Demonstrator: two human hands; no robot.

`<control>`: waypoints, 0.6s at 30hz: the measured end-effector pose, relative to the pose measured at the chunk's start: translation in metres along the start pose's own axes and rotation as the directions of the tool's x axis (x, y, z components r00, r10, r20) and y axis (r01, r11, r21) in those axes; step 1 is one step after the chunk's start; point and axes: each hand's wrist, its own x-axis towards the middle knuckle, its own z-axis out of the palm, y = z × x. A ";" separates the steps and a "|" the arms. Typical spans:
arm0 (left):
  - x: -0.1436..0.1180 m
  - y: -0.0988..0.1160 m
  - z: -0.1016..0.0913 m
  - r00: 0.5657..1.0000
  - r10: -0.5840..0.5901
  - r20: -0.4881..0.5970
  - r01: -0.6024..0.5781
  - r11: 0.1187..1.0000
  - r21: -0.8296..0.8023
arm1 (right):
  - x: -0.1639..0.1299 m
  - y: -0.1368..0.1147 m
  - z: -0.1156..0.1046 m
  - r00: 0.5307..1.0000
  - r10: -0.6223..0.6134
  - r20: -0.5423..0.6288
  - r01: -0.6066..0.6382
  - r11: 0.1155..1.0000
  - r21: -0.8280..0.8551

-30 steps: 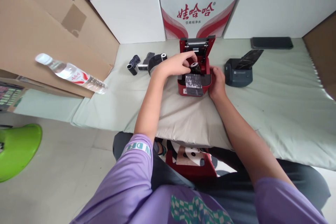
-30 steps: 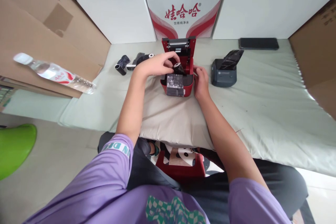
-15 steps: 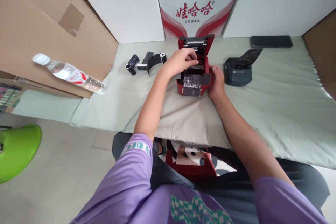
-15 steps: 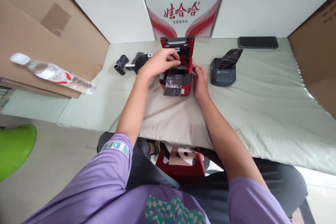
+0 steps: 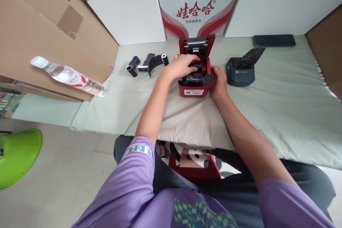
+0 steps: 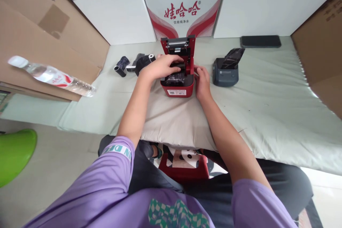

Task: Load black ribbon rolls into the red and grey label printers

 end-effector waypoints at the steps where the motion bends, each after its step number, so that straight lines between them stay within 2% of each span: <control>1: 0.001 0.000 0.001 1.000 0.007 0.004 -0.007 1.000 0.012 | 0.000 0.000 0.000 1.000 -0.003 0.005 0.003 1.000 0.000; 11: 0.005 0.004 0.011 0.999 -0.048 -0.004 0.048 0.999 0.024 | 0.001 0.002 -0.001 1.000 -0.005 0.012 0.005 1.000 0.006; 18: 0.006 0.005 0.005 0.990 -0.097 0.100 0.094 0.995 0.035 | -0.001 -0.004 0.001 1.000 -0.010 0.009 0.010 1.000 -0.025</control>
